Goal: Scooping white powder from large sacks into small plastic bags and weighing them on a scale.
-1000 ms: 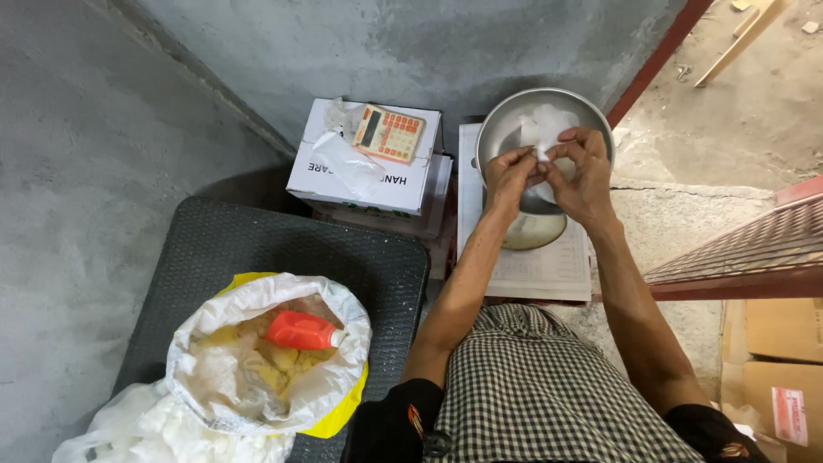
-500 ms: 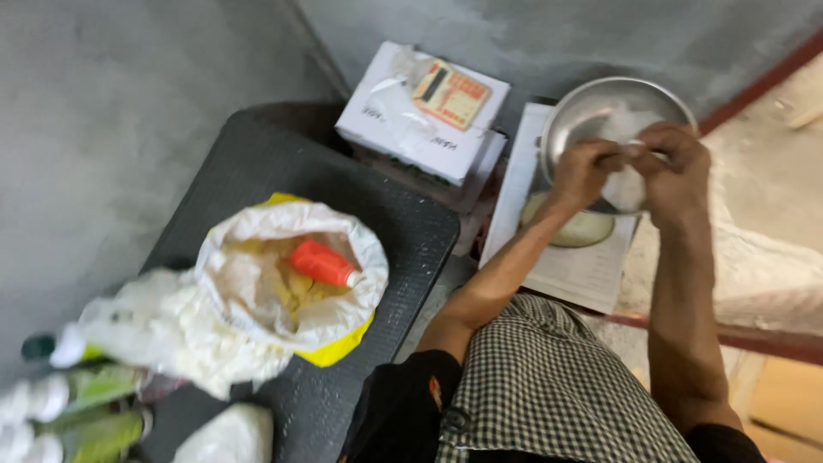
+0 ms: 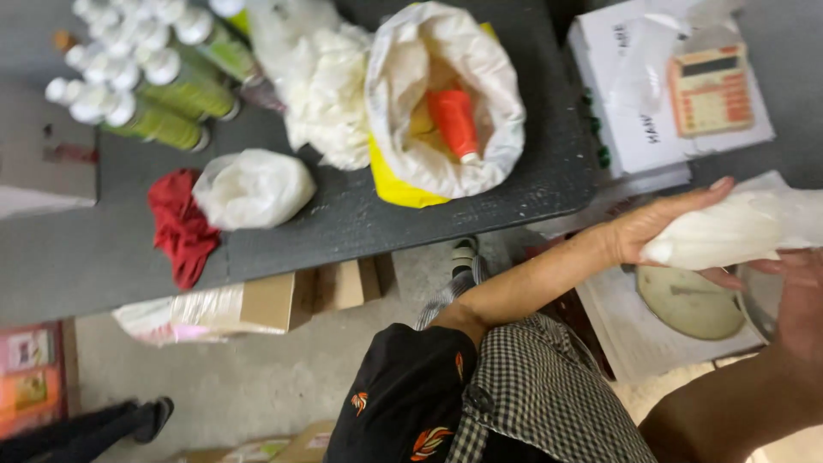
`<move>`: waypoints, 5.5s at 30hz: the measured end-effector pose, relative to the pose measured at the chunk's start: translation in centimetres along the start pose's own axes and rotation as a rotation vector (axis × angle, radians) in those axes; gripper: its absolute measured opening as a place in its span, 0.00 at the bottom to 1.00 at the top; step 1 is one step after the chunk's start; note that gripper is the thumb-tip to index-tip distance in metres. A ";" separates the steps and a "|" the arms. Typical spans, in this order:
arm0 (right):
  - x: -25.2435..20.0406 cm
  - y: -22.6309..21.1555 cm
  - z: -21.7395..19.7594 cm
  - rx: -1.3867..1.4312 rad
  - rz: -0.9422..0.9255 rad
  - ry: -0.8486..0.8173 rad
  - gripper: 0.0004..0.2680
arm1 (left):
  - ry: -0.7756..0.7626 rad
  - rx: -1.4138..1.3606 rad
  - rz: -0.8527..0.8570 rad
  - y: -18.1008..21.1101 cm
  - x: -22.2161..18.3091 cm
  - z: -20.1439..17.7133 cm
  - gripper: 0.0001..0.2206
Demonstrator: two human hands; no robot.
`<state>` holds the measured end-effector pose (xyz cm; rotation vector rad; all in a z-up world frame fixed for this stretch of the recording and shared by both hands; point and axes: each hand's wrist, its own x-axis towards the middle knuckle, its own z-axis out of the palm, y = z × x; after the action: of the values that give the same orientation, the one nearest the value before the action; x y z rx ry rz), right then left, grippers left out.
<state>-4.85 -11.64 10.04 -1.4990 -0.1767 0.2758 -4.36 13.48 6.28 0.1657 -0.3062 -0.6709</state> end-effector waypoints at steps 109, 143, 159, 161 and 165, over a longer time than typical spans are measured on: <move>16.2 3.1 38.4 -0.827 -0.593 -0.384 0.13 | 1.741 1.586 0.941 17.3 -30.6 1.4 0.31; 18.2 10.9 32.5 -0.378 0.553 -0.743 0.17 | 1.668 1.479 1.009 15.4 -29.5 0.3 0.31; 16.6 13.5 34.7 -0.535 -0.340 -0.512 0.11 | 1.523 1.099 0.854 11.9 -30.1 -0.5 0.35; 16.2 12.8 36.5 -0.789 -0.706 -0.488 0.10 | 1.468 1.173 0.906 12.7 -28.8 0.4 0.34; 15.4 11.9 39.7 -0.186 -0.176 -0.453 0.12 | 1.339 1.166 1.011 13.9 -27.8 -0.2 0.30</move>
<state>-2.28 31.34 0.03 -1.5748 -0.7086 0.4639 -16.80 41.85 3.33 1.3869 0.5597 0.7655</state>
